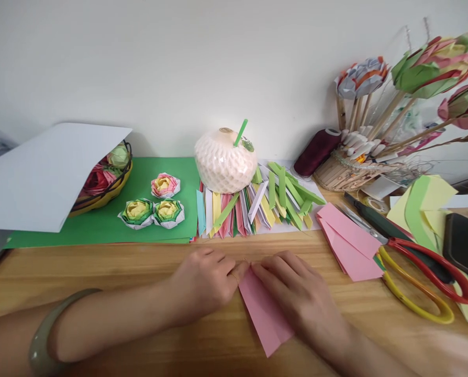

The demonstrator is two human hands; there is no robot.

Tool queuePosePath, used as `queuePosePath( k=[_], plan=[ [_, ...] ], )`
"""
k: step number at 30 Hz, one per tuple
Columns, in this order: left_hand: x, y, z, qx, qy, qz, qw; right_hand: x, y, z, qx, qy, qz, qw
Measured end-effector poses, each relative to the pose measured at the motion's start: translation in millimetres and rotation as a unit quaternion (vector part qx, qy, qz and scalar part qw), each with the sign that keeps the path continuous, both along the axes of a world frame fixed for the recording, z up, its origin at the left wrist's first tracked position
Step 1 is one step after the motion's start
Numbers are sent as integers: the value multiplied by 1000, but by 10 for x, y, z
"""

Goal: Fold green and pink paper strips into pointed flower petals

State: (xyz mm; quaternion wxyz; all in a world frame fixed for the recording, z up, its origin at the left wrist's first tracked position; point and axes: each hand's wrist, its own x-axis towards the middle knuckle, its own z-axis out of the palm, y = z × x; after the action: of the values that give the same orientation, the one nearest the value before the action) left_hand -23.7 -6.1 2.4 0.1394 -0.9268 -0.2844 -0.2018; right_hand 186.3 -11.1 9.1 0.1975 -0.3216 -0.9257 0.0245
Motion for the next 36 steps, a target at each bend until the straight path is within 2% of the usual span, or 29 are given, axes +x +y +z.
queuePosePath(
  k=[18,30,36],
  plan=[
    [-7,12,-42,-22,13,8,1000,14,15,-1,-1,-27,-1,1000],
    [-1,16,-12,-26,-8,32,999,225,84,65,-115,-33,18,993],
    [-6,7,-14,-41,-13,32,999,282,84,92,-125,15,32,992]
  ],
)
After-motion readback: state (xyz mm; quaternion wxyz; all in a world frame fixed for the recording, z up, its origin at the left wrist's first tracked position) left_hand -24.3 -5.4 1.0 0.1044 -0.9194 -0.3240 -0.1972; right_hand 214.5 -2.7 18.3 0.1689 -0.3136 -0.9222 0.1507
